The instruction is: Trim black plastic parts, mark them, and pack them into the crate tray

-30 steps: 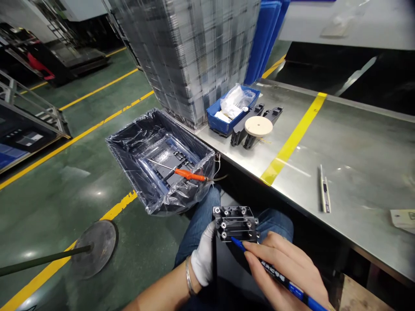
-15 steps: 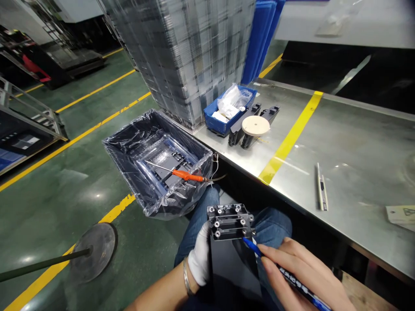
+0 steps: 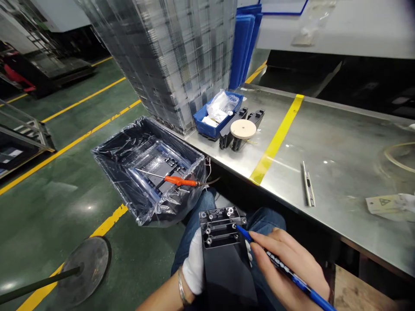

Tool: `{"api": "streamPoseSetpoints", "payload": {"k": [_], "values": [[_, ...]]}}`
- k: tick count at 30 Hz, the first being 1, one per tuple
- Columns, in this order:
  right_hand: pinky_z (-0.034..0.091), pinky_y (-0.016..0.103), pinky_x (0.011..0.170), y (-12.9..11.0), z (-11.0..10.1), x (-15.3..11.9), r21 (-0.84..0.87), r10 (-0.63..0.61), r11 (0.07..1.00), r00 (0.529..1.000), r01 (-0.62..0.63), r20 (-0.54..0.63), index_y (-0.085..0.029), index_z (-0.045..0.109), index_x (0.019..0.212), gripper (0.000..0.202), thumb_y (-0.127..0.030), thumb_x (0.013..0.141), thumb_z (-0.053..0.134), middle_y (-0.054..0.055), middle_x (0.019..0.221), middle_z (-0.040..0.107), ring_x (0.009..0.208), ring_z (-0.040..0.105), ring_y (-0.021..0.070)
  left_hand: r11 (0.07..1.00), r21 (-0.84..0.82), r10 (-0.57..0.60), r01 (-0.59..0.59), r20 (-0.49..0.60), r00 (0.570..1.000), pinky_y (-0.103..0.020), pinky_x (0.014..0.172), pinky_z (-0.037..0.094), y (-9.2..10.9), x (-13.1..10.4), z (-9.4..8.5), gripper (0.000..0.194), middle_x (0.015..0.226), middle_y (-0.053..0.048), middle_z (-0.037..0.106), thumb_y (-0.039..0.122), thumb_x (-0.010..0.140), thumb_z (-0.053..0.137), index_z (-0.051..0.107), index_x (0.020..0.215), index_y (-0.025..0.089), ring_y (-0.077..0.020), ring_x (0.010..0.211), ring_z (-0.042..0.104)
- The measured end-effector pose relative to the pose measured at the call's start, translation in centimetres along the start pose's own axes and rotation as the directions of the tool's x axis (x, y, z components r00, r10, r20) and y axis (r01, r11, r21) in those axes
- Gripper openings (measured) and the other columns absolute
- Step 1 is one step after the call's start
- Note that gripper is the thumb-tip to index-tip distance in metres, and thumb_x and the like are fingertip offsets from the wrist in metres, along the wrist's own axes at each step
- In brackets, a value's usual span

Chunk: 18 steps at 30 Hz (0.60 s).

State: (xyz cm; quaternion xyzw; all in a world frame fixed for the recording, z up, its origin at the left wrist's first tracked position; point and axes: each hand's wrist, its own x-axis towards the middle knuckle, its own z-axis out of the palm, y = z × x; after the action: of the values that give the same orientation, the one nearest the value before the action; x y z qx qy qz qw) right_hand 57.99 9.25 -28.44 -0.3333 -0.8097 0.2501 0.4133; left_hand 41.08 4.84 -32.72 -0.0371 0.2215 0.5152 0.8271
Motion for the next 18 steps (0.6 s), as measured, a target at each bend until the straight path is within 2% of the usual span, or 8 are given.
{"api": "streamPoseSetpoints", "payload": {"k": [4,7,10,13,16,18], "values": [[0.051,0.021,0.055,0.2,0.1,-0.3,-0.005,0.015,1.000,1.000,-0.015,-0.005,-0.019,0.068,0.108,0.021,-0.010,0.089,0.064,-0.001,0.072,0.063,0.061,0.062,0.0103,0.999,0.018,0.032,-0.031,-0.052,0.998,-0.040,0.103,0.044,-0.3,-0.5,-1.4,0.047,0.088,-0.009,0.075,0.062,0.068,0.074,0.077,0.082,0.017,-0.0331,0.104,0.066],[0.050,0.021,0.055,0.5,0.1,-0.4,-0.022,0.023,0.999,0.998,-0.025,-0.060,-0.018,0.068,0.107,0.021,-0.009,0.089,0.064,0.000,0.073,0.063,0.061,0.062,0.0098,0.999,0.008,0.051,-0.051,-0.111,0.993,-0.039,0.106,0.041,-0.5,-0.8,-2.6,0.040,0.086,-0.007,0.076,0.057,0.071,0.073,0.079,0.080,0.019,-0.0317,0.108,0.065],[0.050,0.022,0.054,0.9,0.3,-0.4,-0.020,0.020,1.000,0.994,-0.022,-0.104,-0.016,0.069,0.103,0.020,-0.006,0.087,0.065,0.000,0.072,0.063,0.058,0.061,0.0096,1.000,-0.004,0.026,-0.026,-0.081,0.996,-0.041,0.111,0.036,-0.6,-1.0,-3.1,0.048,0.088,-0.010,0.076,0.058,0.073,0.072,0.080,0.093,0.015,-0.0309,0.111,0.064],[0.049,0.022,0.053,0.8,0.2,-0.6,-0.016,0.042,0.999,0.995,-0.044,-0.092,-0.016,0.069,0.101,0.017,-0.006,0.088,0.064,0.000,0.070,0.062,0.057,0.061,0.0099,1.000,0.013,0.018,-0.017,-0.034,0.999,-0.042,0.112,0.033,-0.5,-1.2,-3.1,0.054,0.087,-0.011,0.076,0.063,0.074,0.070,0.079,0.093,0.013,-0.0311,0.112,0.063],[0.050,0.021,0.053,0.4,-0.1,-1.1,-0.028,0.067,0.997,0.996,-0.069,-0.065,-0.017,0.069,0.100,0.015,-0.008,0.089,0.063,0.000,0.071,0.063,0.058,0.061,0.0095,0.998,0.049,-0.034,0.036,-0.051,0.998,-0.039,0.109,0.036,-0.4,-1.5,-3.3,0.061,0.088,-0.009,0.076,0.069,0.072,0.068,0.080,0.095,0.014,-0.0290,0.105,0.066],[0.049,0.020,0.052,0.3,-0.2,-1.4,-0.025,0.079,0.996,0.996,-0.080,-0.049,-0.017,0.068,0.099,0.013,-0.009,0.090,0.062,-0.001,0.071,0.063,0.057,0.061,0.0089,0.995,0.055,-0.083,0.086,-0.059,0.995,-0.038,0.106,0.040,-0.3,-1.5,-3.5,0.068,0.095,-0.010,0.077,0.072,0.075,0.063,0.078,0.103,0.012,-0.0283,0.102,0.067]]}}
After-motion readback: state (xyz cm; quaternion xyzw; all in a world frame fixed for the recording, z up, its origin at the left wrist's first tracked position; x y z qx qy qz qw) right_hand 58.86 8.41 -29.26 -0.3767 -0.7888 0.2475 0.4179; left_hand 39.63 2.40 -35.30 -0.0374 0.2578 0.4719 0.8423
